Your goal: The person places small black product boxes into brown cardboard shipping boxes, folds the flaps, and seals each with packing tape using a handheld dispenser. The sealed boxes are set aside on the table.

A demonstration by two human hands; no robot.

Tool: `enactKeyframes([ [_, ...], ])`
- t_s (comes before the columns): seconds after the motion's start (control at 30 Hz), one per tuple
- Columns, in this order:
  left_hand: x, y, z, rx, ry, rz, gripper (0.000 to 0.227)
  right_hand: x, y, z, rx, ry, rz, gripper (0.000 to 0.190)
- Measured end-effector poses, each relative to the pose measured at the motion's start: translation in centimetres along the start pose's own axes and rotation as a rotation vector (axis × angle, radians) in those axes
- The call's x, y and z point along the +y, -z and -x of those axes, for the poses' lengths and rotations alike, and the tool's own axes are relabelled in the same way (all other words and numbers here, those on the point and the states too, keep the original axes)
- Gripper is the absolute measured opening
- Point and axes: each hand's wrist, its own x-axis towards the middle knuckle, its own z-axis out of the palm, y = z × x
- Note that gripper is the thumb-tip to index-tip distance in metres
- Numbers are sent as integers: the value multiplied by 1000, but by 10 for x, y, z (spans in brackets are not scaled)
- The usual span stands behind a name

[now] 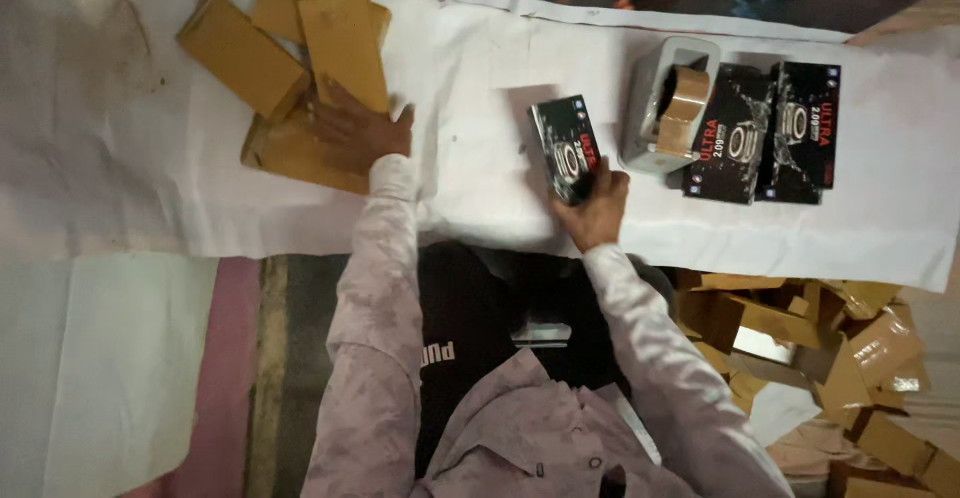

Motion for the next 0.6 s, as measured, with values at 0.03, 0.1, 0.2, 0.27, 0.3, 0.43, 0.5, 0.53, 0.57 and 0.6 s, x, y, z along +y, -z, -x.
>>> enactKeyframes([
  [0.03,-8,4,-5,-15,-7,-3,126,-8,-7,-4,58,4,27,105],
  [0.1,-18,6,-10,-41,-20,-8,126,-15,-14,-9,161,86,137,104],
  [0.2,-33,3,-3,203,-210,193,133,-9,-18,5,178,230,249,84],
  [0.27,-47,4,19,127,-311,279,128,-2,-17,17,44,221,141,63],
  [0.3,-51,6,34,89,-359,322,126,-1,-18,20,-85,58,-182,63],
  [0.43,-45,13,103,-208,-620,655,119,-9,-8,0,-239,-207,-939,65],
  [0.5,-46,16,126,-190,-766,666,110,-16,5,-15,-175,-192,-1057,64],
  [0.53,-49,16,137,-180,-836,672,105,-20,11,-21,-162,-213,-1116,62],
  [0.57,-52,16,147,-169,-847,654,105,-25,16,-25,-148,-234,-1175,61],
  [0.6,-51,15,152,-151,-862,637,105,-30,19,-31,-119,-235,-1135,58],
])
